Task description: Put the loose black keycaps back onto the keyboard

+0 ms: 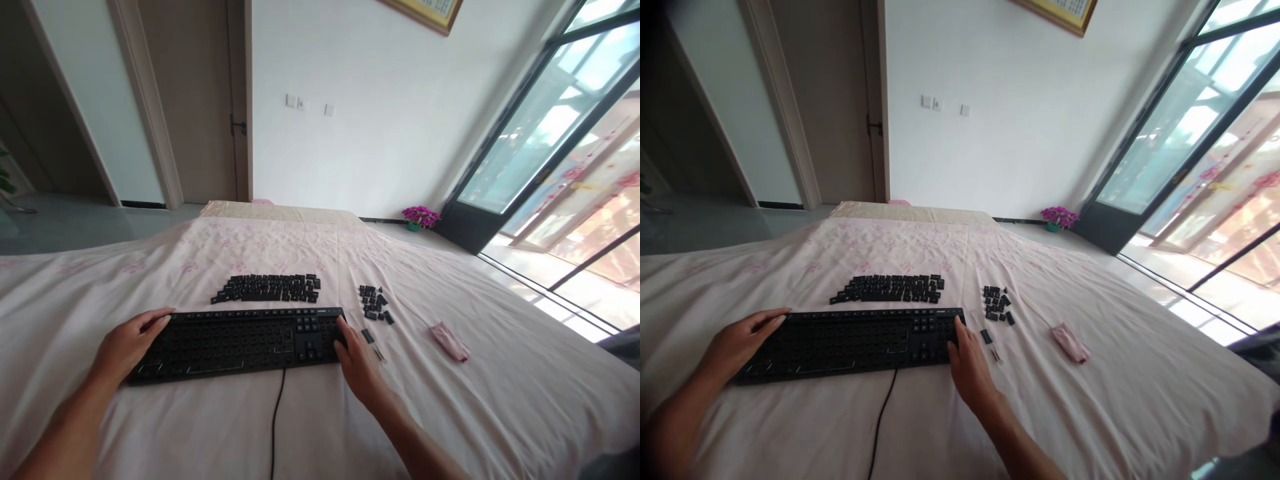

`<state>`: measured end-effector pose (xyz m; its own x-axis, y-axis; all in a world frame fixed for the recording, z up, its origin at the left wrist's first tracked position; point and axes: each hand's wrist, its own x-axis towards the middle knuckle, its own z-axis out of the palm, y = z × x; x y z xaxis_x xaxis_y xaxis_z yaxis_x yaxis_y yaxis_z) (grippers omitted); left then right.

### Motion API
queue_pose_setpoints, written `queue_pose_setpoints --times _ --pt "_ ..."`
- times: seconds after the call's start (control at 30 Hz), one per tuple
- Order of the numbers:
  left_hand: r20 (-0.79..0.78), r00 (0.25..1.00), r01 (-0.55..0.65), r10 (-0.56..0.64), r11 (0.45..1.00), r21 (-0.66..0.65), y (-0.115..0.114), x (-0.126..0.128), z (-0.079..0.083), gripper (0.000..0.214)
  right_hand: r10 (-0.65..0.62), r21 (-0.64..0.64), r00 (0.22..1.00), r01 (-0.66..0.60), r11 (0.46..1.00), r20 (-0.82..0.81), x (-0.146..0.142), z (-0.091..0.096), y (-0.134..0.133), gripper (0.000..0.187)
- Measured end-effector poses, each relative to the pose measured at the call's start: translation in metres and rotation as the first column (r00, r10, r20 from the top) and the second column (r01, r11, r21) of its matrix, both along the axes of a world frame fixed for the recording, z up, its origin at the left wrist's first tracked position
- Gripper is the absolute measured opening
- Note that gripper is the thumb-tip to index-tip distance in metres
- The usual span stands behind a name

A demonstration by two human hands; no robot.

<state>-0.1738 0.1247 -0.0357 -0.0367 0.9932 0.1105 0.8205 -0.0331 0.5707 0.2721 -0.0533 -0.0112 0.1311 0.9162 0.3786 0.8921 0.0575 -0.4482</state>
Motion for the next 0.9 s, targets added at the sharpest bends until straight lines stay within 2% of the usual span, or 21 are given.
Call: queue_pose_setpoints --times 0.17,0.3,0.47,0.7,0.8,0.9 --pt "0.018 1.0 -0.014 0.014 1.0 -0.015 0.003 -0.002 -0.006 0.042 -0.077 0.024 0.996 0.076 0.997 0.033 0.008 0.002 0.001 0.051" --pt "0.003 0.998 -0.06 0.06 0.996 -0.062 0.003 0.0 -0.007 0.044 -0.101 -0.028 0.993 0.099 0.995 -0.063 0.021 -0.013 0.006 0.051" --pt "-0.028 0.989 -0.149 0.147 0.987 -0.065 0.004 0.004 -0.002 0.047 -0.098 -0.021 0.988 0.097 0.995 -0.118 0.024 -0.026 0.018 0.051" --pt "-0.064 0.983 -0.174 0.171 0.983 -0.053 0.009 0.011 0.004 0.05 -0.077 -0.052 0.982 0.069 0.996 -0.174 0.029 -0.016 0.034 0.054" --pt "-0.087 0.981 -0.182 0.176 0.981 -0.072 0.01 0.012 0.005 0.052 -0.01 -0.051 0.985 0.001 0.999 -0.174 0.034 -0.01 0.035 0.054" --pt "-0.082 0.98 -0.185 0.179 0.979 -0.08 0.01 0.01 0.003 0.052 0.042 -0.118 0.984 -0.062 0.991 -0.172 0.045 0.001 0.039 0.051"
